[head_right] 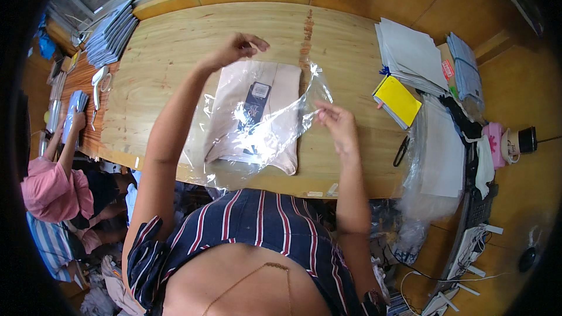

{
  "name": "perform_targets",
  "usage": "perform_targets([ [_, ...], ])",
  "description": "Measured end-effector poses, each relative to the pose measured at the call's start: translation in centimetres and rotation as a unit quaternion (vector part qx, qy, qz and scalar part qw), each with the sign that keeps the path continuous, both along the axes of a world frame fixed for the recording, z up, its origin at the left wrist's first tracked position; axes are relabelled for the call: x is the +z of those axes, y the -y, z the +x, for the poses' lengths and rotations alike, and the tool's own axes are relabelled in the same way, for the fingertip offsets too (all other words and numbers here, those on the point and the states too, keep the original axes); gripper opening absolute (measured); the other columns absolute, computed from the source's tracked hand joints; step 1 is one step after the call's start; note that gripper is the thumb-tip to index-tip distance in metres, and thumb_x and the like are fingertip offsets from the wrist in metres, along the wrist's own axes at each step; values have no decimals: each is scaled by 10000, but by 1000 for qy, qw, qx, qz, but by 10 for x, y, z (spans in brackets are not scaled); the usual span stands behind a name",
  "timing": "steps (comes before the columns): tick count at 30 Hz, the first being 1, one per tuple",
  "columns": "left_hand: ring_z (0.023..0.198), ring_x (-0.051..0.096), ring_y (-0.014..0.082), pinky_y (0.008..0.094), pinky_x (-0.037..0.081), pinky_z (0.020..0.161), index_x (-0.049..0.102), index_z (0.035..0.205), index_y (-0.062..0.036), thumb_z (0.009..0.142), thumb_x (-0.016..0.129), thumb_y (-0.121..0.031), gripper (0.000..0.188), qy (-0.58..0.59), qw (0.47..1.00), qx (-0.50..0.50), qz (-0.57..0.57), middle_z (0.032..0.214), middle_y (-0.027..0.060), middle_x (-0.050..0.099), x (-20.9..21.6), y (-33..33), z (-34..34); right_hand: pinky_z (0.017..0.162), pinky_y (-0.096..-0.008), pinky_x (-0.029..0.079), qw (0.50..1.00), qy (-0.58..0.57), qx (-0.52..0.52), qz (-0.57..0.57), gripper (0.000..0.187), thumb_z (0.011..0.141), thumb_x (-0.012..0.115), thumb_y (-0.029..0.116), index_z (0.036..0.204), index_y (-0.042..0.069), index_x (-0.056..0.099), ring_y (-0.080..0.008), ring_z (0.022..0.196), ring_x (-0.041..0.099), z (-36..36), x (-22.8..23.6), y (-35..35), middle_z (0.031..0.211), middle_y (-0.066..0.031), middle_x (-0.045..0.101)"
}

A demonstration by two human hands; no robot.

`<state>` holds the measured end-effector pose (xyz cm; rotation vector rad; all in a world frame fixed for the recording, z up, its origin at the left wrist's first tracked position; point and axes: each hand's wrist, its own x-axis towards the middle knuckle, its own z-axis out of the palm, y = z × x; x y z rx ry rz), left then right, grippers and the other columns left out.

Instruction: The person places a folded shirt into a plastic bag, seals the bag, and labels it with tags. They then check a list, handle a second bagged shirt, and attach multiple tags to a series of clothing items on a table.

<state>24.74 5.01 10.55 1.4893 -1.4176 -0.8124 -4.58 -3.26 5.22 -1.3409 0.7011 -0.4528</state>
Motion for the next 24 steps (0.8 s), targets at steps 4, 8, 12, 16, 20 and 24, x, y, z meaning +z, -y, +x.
perform_targets([
  [4,624,481,66,199,422,598,529,999,-46,661,542,70,358,103,993,38,-37,966,23,549,66,-33,14,646,-194,406,982,19,59,-178,298,719,459,-61,987,33,550,-83,657,487,34,50,19,797,-43,556],
  [8,629,475,64,200,420,609,518,1030,-77,635,484,96,433,204,975,79,-40,974,5,549,112,-63,26,671,-256,417,882,-38,163,-440,350,675,392,-93,892,78,607,-162,657,494,66,98,37,750,-83,522],
  [12,679,498,73,204,402,621,527,904,-16,674,476,61,248,469,855,191,-108,924,35,565,141,-54,48,743,-364,412,791,-119,163,-578,275,675,407,-26,817,77,618,-288,711,523,122,121,60,768,-160,526],
  [16,726,511,240,281,393,654,500,793,-13,689,445,83,152,473,654,319,-496,738,116,513,180,-47,33,647,-390,427,648,-144,-138,-735,199,774,414,133,871,62,572,-332,712,528,160,183,58,763,-171,557],
  [20,674,496,126,239,394,632,419,875,-24,661,496,52,239,343,508,379,-694,801,65,543,168,-50,46,452,-298,417,552,178,-352,-735,70,695,590,53,731,-7,585,-230,497,525,152,206,23,667,-127,555],
  [24,540,506,158,268,406,522,570,766,-12,661,595,-62,119,256,767,460,-368,636,91,555,55,-45,57,549,-319,447,620,136,-287,-718,62,699,572,87,736,39,586,-268,626,551,161,117,59,731,-100,576],
])
